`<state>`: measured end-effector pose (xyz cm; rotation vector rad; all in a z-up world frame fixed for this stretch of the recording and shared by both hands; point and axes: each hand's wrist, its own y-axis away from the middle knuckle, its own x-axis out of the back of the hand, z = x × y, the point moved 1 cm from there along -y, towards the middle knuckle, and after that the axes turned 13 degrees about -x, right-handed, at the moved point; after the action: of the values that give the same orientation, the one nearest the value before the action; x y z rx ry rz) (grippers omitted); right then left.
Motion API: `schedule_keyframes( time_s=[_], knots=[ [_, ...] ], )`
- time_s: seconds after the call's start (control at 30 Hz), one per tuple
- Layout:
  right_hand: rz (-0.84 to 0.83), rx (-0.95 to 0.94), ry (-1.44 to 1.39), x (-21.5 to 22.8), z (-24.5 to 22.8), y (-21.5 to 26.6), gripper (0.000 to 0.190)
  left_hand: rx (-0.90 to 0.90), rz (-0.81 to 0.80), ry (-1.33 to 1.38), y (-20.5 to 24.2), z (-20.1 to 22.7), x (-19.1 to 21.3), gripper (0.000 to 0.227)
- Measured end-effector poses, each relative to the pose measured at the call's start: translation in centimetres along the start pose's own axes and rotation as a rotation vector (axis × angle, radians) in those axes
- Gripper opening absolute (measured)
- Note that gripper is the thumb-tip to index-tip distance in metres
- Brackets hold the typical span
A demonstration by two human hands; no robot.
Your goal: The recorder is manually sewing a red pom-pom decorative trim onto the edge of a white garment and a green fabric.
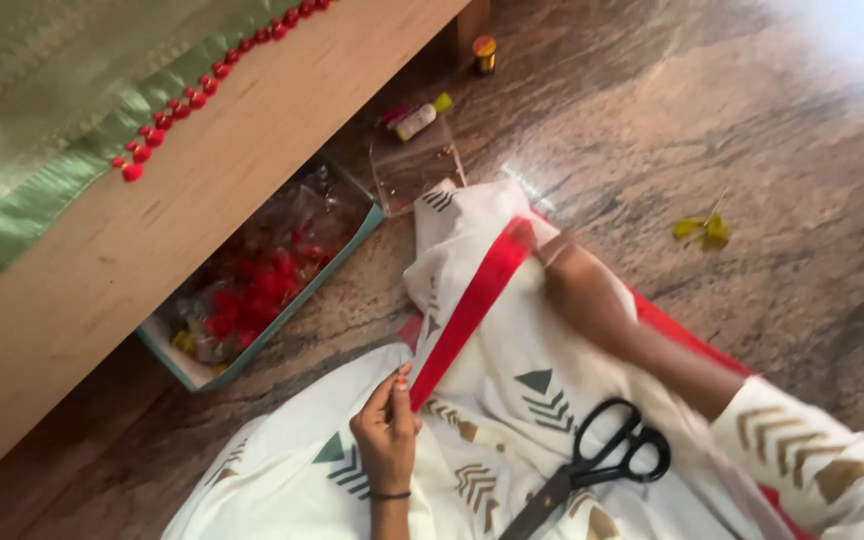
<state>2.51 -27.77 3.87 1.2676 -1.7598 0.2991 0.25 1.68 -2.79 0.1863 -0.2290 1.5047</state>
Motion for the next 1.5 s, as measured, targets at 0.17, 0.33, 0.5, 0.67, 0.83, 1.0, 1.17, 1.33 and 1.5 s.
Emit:
schedule_keyframes(
  time_s=[0.17, 0.33, 0.5, 0.67, 0.83, 1.0, 1.17, 1.33, 1.5],
  knots=[
    [0.054, 0.701, 0.386, -2.4, 0.7, 2.0, 0.062, 0.058, 0.032, -0.048, 1.0, -1.2, 0.7, 0.031],
    [0.223, 0.496, 0.235, -1.3, 3.2, -2.4, 0.059, -0.007, 0.121, -0.11, 0.8, -1.0, 1.1, 0.03],
    [0.22, 0.367, 0.153, -3.1, 5.0, 0.2, 0.064, -0.049, 0.146, -0.266, 0.9, -1.7, 1.1, 0.026],
    [0.227, 0.715, 0.587, -2.8, 5.9, -1.0, 0.071, -0.1, 0.127, -0.295, 1.0, -1.0, 1.6, 0.025],
    [0.205, 0.196, 0.102, -1.6, 7.3, -2.2, 0.07, 0.113, 0.062, -0.408, 1.0, -1.3, 1.3, 0.027],
    [0.25, 0.709, 0.382, -1.0, 5.8, -2.4, 0.055, -0.132, 0.107, -0.346, 1.0, -1.5, 1.3, 0.025],
    [0.232, 0.313, 0.291, 0.0, 5.1, -1.2, 0.053, -0.012, 0.072, -0.464, 0.8, -0.9, 1.3, 0.025],
    [0.214, 1.071, 0.459, -0.1, 4.1, -0.6, 0.061, -0.232, 0.052, -0.446, 1.2, -2.1, 1.5, 0.024],
    [0.039, -0.1, -0.17, -1.5, 6.4, -3.4, 0.07, -0.173, 0.059, -0.413, 0.9, -1.5, 0.9, 0.024]
  ],
)
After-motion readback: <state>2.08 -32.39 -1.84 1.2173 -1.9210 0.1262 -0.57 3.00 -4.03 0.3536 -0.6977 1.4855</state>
